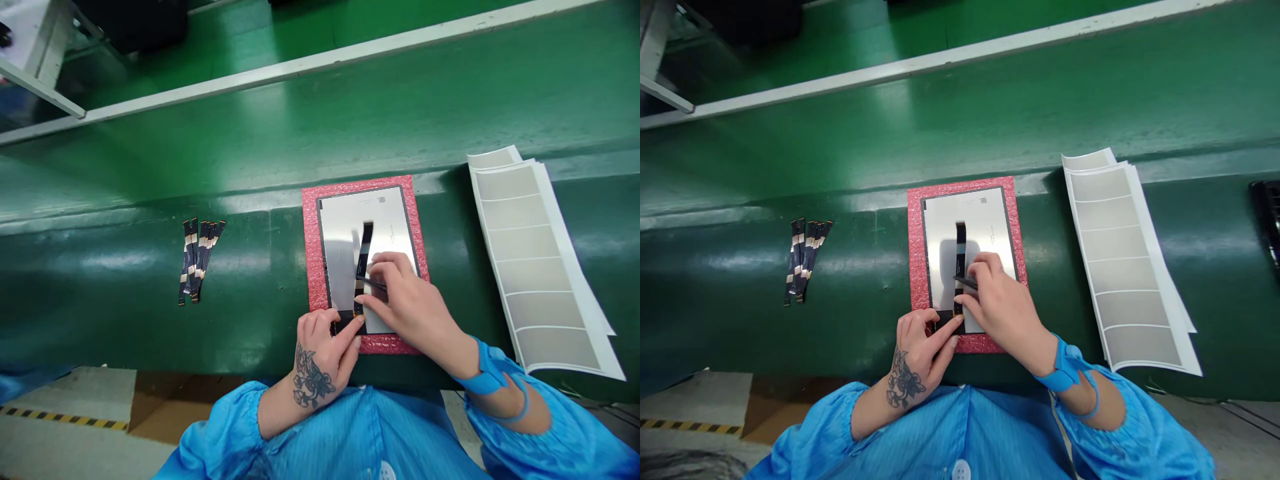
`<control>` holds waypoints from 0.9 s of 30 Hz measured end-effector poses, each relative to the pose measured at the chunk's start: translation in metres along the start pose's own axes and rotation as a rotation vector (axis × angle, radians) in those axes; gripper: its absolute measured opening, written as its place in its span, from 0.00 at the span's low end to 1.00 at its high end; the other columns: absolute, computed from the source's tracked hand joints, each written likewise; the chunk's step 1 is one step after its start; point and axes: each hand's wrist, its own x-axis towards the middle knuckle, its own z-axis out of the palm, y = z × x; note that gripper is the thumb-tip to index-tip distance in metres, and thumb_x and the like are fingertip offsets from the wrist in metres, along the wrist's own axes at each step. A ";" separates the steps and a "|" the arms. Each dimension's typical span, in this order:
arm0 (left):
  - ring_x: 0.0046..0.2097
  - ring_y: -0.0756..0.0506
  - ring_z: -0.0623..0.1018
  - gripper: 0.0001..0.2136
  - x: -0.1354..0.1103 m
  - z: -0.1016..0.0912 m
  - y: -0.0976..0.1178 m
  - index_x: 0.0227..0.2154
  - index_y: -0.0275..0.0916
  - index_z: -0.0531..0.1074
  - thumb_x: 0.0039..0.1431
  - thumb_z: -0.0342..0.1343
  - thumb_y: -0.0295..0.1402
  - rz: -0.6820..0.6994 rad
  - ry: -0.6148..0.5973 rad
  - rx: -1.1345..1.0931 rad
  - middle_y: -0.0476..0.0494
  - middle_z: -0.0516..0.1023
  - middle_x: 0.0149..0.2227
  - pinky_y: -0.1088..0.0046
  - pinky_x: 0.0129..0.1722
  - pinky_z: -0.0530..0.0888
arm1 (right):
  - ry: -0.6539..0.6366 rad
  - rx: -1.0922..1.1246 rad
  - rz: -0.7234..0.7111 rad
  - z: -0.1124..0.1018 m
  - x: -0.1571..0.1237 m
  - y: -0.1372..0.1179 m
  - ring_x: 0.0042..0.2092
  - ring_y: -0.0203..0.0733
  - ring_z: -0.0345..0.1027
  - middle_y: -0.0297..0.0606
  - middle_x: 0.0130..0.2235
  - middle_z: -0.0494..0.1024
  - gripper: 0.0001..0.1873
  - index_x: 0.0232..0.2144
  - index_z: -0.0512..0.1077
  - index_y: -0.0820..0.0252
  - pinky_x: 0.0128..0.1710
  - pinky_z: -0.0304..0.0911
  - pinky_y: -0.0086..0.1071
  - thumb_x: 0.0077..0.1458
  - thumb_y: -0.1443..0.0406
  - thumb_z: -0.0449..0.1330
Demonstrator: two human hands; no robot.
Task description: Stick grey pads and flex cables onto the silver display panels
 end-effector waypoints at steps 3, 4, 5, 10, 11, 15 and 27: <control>0.42 0.44 0.70 0.15 -0.001 -0.001 -0.001 0.48 0.44 0.77 0.63 0.49 0.30 -0.043 0.003 -0.053 0.42 0.70 0.39 0.66 0.42 0.67 | 0.241 -0.057 0.130 -0.007 -0.011 0.001 0.34 0.45 0.73 0.49 0.48 0.71 0.12 0.42 0.67 0.61 0.23 0.66 0.35 0.61 0.58 0.54; 0.42 0.44 0.70 0.15 -0.001 -0.001 -0.001 0.48 0.45 0.77 0.63 0.50 0.30 -0.049 0.000 -0.062 0.42 0.70 0.39 0.66 0.42 0.68 | 0.291 -0.060 0.158 -0.009 -0.017 0.002 0.35 0.45 0.73 0.49 0.47 0.72 0.11 0.42 0.67 0.61 0.23 0.66 0.35 0.62 0.59 0.53; 0.42 0.44 0.70 0.15 -0.001 -0.001 -0.002 0.48 0.45 0.77 0.63 0.50 0.30 -0.053 -0.004 -0.068 0.43 0.70 0.39 0.66 0.41 0.68 | 0.324 -0.056 0.181 -0.011 -0.024 0.004 0.36 0.46 0.73 0.49 0.46 0.72 0.11 0.41 0.68 0.60 0.24 0.66 0.35 0.63 0.59 0.52; 0.42 0.45 0.72 0.15 -0.002 -0.003 -0.007 0.50 0.42 0.76 0.63 0.51 0.29 -0.043 0.021 -0.142 0.43 0.72 0.39 0.68 0.41 0.72 | 0.334 -0.001 0.267 -0.004 -0.072 0.010 0.36 0.46 0.74 0.46 0.44 0.74 0.13 0.41 0.69 0.57 0.26 0.69 0.36 0.65 0.57 0.50; 0.42 0.46 0.72 0.15 -0.004 -0.004 -0.008 0.51 0.42 0.75 0.63 0.51 0.28 -0.042 0.037 -0.180 0.43 0.73 0.39 0.68 0.41 0.72 | 0.326 0.012 0.285 -0.001 -0.081 0.012 0.36 0.47 0.74 0.46 0.44 0.74 0.13 0.41 0.69 0.57 0.26 0.69 0.36 0.65 0.56 0.49; 0.48 0.46 0.74 0.16 -0.013 -0.016 -0.013 0.52 0.46 0.74 0.63 0.53 0.30 -0.234 0.109 -0.374 0.43 0.74 0.46 0.68 0.48 0.74 | 0.303 0.137 0.348 0.009 -0.106 0.018 0.38 0.47 0.74 0.46 0.46 0.75 0.17 0.46 0.68 0.56 0.31 0.72 0.38 0.64 0.53 0.49; 0.47 0.37 0.80 0.28 0.041 -0.046 -0.007 0.51 0.36 0.74 0.46 0.69 0.40 -0.987 -0.258 -1.213 0.37 0.81 0.46 0.60 0.48 0.77 | 0.289 0.494 0.242 0.010 -0.101 0.015 0.41 0.47 0.77 0.39 0.39 0.78 0.06 0.36 0.70 0.51 0.37 0.75 0.36 0.62 0.61 0.53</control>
